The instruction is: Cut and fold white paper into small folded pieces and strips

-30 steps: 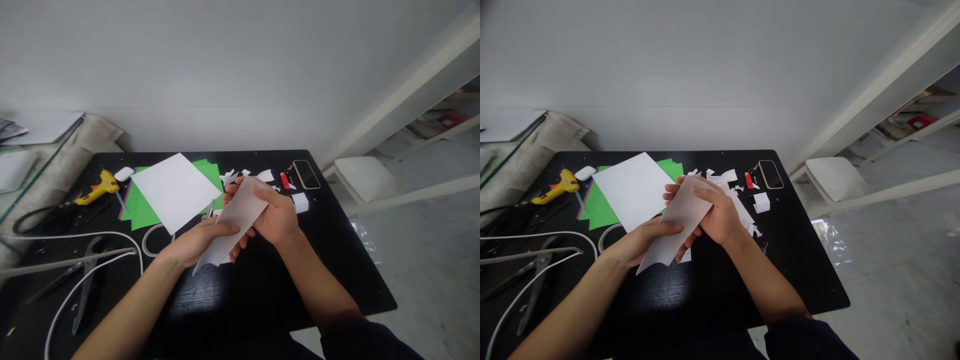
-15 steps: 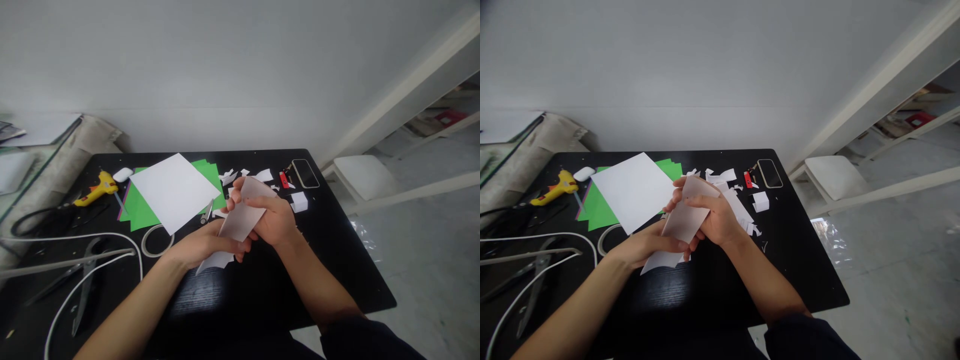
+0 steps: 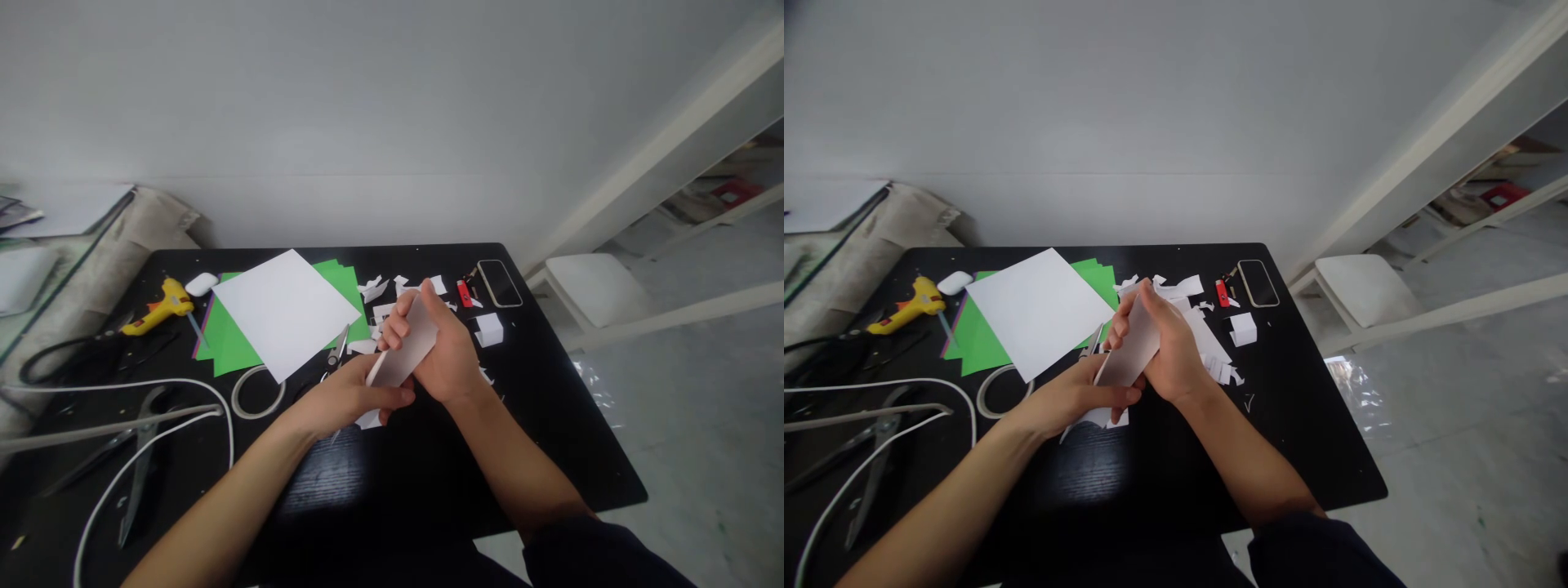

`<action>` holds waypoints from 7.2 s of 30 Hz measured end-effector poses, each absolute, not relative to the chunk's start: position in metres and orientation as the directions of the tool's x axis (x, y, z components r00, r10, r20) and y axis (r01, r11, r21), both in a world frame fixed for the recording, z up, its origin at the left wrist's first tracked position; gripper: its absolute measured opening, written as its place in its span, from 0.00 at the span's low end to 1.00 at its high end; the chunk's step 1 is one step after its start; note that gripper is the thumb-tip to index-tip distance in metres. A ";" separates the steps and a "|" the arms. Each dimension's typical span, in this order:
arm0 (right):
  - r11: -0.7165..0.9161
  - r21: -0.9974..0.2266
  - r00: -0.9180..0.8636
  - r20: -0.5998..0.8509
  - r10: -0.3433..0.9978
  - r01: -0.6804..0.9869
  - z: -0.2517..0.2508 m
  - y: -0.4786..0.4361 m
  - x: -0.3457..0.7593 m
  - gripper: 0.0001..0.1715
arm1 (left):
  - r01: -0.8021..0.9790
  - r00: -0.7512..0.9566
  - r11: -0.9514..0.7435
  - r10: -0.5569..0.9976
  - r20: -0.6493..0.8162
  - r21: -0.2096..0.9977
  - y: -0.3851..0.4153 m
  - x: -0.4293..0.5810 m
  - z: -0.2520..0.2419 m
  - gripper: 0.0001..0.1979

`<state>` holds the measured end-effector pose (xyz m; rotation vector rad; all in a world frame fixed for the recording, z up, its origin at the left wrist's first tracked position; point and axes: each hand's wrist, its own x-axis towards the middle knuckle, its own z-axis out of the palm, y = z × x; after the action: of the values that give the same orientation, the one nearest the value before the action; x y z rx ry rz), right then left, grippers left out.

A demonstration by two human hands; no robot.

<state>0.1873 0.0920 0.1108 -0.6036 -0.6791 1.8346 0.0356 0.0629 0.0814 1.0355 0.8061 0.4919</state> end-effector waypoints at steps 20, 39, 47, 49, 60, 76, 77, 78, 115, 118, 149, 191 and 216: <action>-0.269 -0.702 -0.333 -0.048 0.942 -0.660 0.117 0.093 0.198 0.28 | -0.036 0.690 0.431 0.664 -0.289 0.902 0.062 0.031 0.084 0.15; -0.251 -0.718 -0.337 -0.025 0.941 -0.649 0.123 0.098 0.205 0.35 | 0.100 0.638 0.275 0.719 -0.273 0.956 0.058 0.035 0.085 0.06; -0.220 -0.745 -0.349 0.019 0.937 -0.630 0.123 0.097 0.206 0.37 | 0.147 0.607 0.232 0.746 -0.272 0.962 0.056 0.035 0.083 0.08; -0.221 -0.742 -0.355 0.025 0.934 -0.633 0.122 0.097 0.206 0.37 | 0.156 0.614 0.228 0.740 -0.276 0.961 0.058 0.036 0.083 0.08; -0.226 -0.740 -0.341 0.005 0.940 -0.633 0.123 0.097 0.205 0.35 | 0.142 0.621 0.229 0.737 -0.267 0.963 0.057 0.035 0.077 0.11; -0.212 -0.693 -0.332 0.041 0.943 -0.689 0.129 0.099 0.212 0.36 | 0.167 0.652 0.231 0.704 -0.283 0.959 0.060 0.031 0.083 0.07; -0.210 -0.688 -0.331 0.045 0.943 -0.694 0.129 0.099 0.213 0.37 | 0.168 0.650 0.227 0.706 -0.281 0.959 0.060 0.031 0.083 0.07; -0.209 -0.684 -0.331 0.050 0.942 -0.699 0.129 0.099 0.213 0.37 | 0.171 0.649 0.226 0.707 -0.282 0.959 0.060 0.031 0.083 0.08; -0.187 -0.725 -0.278 0.006 0.961 -0.663 0.125 0.096 0.204 0.36 | 0.252 0.573 0.208 0.755 -0.319 0.945 0.059 0.032 0.084 0.12; -0.187 -0.741 -0.263 -0.015 0.965 -0.645 0.124 0.095 0.203 0.38 | 0.252 0.570 0.191 0.763 -0.305 0.949 0.059 0.032 0.084 0.13; -0.189 -0.761 -0.230 -0.053 0.972 -0.621 0.116 0.096 0.193 0.37 | 0.214 0.587 0.293 0.724 -0.362 0.932 0.059 0.033 0.084 0.16; -0.145 -0.847 -0.222 -0.032 0.974 -0.512 0.098 0.090 0.183 0.13 | -0.084 0.568 0.472 0.746 -0.347 0.878 0.060 0.029 0.083 0.17; -0.093 -0.960 -0.185 -0.044 0.982 -0.263 0.097 0.094 0.189 0.16 | -0.182 0.529 0.457 0.792 -0.305 0.871 0.063 0.024 0.084 0.15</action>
<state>0.1895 0.0935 0.0968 -0.9622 -1.0926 1.5073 0.0236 0.0627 0.0844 0.8982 0.7989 0.6857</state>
